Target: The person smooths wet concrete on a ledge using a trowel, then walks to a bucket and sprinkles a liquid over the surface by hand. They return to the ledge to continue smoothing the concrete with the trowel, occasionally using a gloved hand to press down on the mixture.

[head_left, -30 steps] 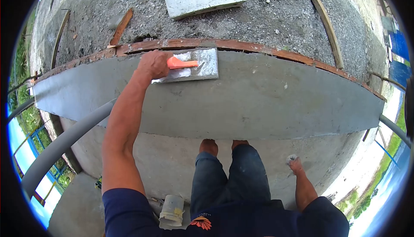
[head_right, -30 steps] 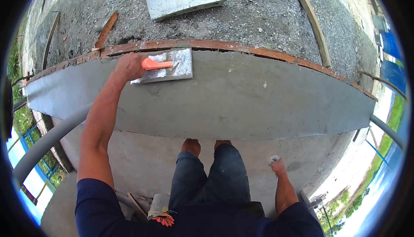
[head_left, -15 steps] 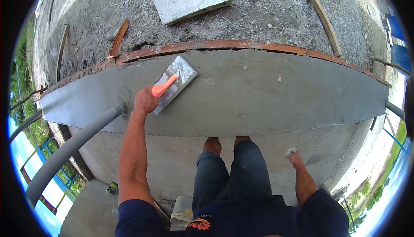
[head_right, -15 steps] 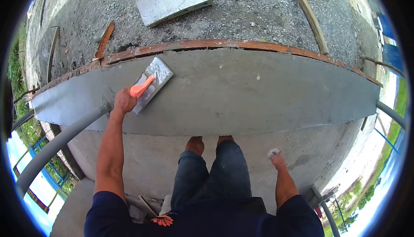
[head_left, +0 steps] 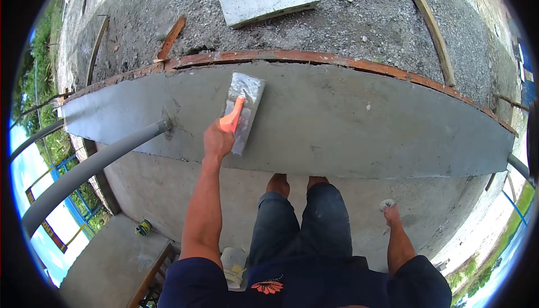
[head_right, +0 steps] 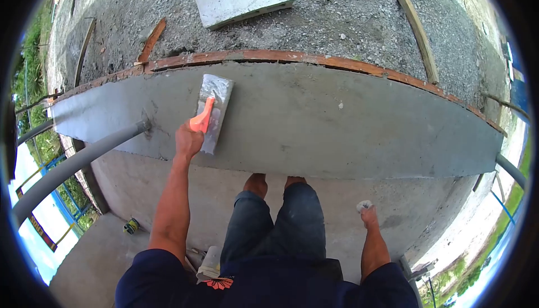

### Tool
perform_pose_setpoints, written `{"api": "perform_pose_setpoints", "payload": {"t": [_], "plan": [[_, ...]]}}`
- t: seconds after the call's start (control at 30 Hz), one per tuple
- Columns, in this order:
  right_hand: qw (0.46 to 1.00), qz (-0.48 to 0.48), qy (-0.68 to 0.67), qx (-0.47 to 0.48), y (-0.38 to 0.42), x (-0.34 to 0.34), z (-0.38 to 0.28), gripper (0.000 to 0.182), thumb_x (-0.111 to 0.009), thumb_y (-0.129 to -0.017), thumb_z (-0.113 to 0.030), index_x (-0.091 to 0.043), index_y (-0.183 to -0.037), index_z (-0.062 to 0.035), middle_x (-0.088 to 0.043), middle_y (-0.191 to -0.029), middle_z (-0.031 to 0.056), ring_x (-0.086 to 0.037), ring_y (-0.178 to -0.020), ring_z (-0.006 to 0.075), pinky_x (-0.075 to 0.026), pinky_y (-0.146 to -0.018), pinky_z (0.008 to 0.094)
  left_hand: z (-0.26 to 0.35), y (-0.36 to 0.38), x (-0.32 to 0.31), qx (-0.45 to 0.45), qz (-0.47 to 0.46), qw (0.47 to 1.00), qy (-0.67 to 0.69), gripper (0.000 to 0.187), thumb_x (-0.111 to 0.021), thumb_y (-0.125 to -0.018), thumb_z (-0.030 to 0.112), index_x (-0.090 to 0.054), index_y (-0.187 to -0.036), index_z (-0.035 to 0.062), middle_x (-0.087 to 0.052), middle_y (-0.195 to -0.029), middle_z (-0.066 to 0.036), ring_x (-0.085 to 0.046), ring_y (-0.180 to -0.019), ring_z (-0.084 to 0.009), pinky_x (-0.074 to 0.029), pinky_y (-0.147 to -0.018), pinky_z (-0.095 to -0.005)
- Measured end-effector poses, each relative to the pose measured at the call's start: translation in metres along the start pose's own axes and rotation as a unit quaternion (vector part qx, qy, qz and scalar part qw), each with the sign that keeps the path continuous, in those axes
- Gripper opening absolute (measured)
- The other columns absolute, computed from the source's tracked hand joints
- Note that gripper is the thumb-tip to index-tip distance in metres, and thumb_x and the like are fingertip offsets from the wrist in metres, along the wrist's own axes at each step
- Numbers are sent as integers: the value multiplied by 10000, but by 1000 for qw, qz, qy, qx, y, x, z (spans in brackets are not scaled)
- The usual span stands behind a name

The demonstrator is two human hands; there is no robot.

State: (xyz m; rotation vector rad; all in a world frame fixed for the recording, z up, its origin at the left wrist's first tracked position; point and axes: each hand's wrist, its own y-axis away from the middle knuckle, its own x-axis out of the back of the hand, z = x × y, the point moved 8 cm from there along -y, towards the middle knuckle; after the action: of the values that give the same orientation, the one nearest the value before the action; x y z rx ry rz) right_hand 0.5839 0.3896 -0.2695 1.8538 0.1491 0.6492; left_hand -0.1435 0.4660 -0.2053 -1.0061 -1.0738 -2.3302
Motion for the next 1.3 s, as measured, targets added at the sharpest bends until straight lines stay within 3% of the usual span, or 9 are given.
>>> {"api": "perform_pose_setpoints", "payload": {"t": [0.07,0.27,0.5,0.77,0.9,1.0,1.1,1.17,1.3], "plan": [[1000,5,14,-12,-5,10,10,67,-598,-754,-59,-623,-814,-47,-601,-716,16,-524,-636,113,-408,-578,276,-40,-24,28,118,-2,993,29,202,-558,-760,51,-660,-935,51,-675,-860,-192,-663,-831,-332,-504,-737,-375],[994,-45,99,-11,-14,-10,1,85,-584,-758,-71,-629,-830,-60,-611,-753,21,-554,-681,134,-424,-608,289,70,14,-83,-45,-173,979,-103,271,-523,-765,134,-614,-1005,46,-635,-969,-261,-594,-924,-443,-474,-814,-491],[995,-11,90,37,-8,-16,-66,115,-546,-750,-76,-634,-821,-53,-595,-721,18,-540,-660,136,-410,-590,286,-119,-12,81,143,171,971,87,247,-625,-751,106,-621,-976,4,-672,-916,-195,-646,-903,-366,-503,-796,-412],[982,-48,152,104,19,-76,-102,136,-524,-741,-72,-632,-817,-39,-604,-722,19,-530,-656,120,-413,-596,267,-167,-103,93,184,109,965,155,165,-551,-730,38,-628,-847,-48,-622,-648,-116,-607,-524,-204,-490,-504,-358],[974,-66,193,94,26,-106,-103,127,-535,-745,-61,-631,-825,-38,-616,-731,22,-540,-670,121,-426,-614,269,-81,-76,46,80,-54,987,130,269,-566,-723,56,-642,-975,-1,-647,-719,-149,-636,-592,-248,-504,-560,-380],[966,-80,222,108,36,-124,-127,108,-558,-757,-35,-628,-838,-28,-630,-747,33,-554,-695,122,-443,-637,273,-73,-58,64,59,-32,993,95,286,-549,-731,66,-615,-996,-18,-640,-986,-253,-606,-1012,-390,-466,-867,-406],[973,-54,199,105,36,-120,-130,101,-564,-767,-40,-628,-844,-33,-627,-746,26,-551,-695,117,-444,-638,272,-116,-86,129,115,107,974,164,265,-551,-726,57,-611,-968,-32,-659,-918,-236,-642,-894,-399,-500,-794,-402],[970,-47,215,101,33,-118,-131,97,-565,-772,-43,-628,-846,-35,-627,-745,25,-550,-694,116,-447,-640,274,-171,-113,111,304,11,917,259,242,-559,-724,57,-617,-938,-40,-662,-897,-239,-652,-858,-398,-507,-773,-397],[980,-44,175,80,33,-125,-127,71,-604,-764,-72,-628,-827,-50,-607,-735,6,-528,-670,110,-432,-624,269,-143,-84,76,148,20,978,145,217,-565,-728,72,-617,-904,-43,-651,-892,-260,-639,-862,-416,-499,-778,-410]]}}
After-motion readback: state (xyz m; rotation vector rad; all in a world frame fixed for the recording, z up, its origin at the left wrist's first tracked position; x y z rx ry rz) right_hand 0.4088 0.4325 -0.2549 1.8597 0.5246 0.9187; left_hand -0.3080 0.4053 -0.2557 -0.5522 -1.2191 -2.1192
